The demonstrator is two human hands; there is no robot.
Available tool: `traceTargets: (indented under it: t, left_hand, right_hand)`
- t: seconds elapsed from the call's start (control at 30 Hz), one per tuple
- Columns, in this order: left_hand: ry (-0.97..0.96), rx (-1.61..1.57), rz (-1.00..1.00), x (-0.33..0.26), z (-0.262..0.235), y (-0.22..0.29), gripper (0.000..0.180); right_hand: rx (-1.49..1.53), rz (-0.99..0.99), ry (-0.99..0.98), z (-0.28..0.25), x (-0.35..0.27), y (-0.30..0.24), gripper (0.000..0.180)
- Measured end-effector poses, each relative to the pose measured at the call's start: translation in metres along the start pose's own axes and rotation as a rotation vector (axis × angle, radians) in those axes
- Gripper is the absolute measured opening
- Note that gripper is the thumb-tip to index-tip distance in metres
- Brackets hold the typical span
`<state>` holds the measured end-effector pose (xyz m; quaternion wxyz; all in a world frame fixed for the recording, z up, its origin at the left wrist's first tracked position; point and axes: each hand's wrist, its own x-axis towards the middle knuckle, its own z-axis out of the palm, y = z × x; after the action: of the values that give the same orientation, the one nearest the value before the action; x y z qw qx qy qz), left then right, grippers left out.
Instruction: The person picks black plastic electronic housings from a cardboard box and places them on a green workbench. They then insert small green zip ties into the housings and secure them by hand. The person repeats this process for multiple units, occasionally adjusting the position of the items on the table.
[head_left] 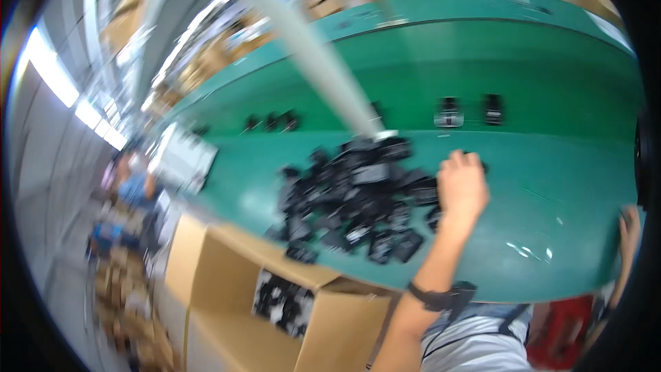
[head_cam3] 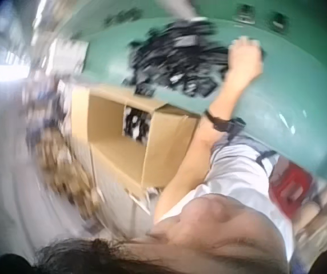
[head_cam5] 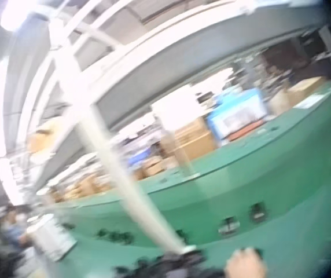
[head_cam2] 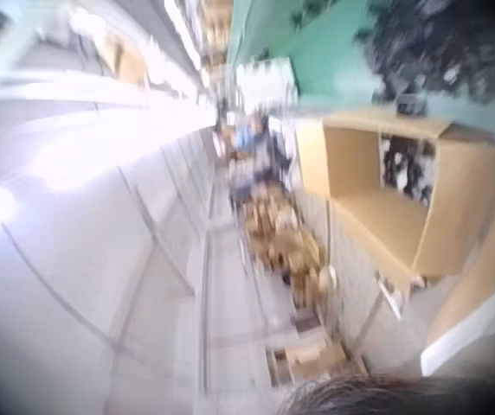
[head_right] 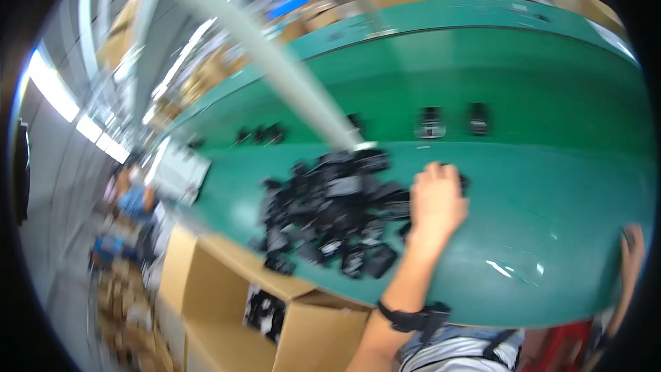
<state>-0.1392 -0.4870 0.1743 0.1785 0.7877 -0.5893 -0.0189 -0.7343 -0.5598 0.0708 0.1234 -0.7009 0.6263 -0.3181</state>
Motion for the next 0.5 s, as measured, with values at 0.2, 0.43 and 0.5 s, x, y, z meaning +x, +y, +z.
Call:
traceTargets:
  t: [0.2, 0.43, 0.5]
  left_hand:
    - [-0.05, -0.241, 0.294, -0.015, 0.012, 0.024, 0.051]
    - [-0.143, -0.418, 0.503, -0.032, 0.01, 0.077, 0.056]
    - [-0.166, -0.457, 0.5, -0.032, 0.014, 0.074, 0.055]
  right_hand:
    - [0.33, -0.077, -0.188, 0.023, 0.035, -0.22, 0.039]
    - [0.632, -0.203, -0.195, 0.072, 0.05, -0.28, 0.045]
    - [0.671, -0.172, -0.29, 0.083, 0.051, -0.289, 0.048]
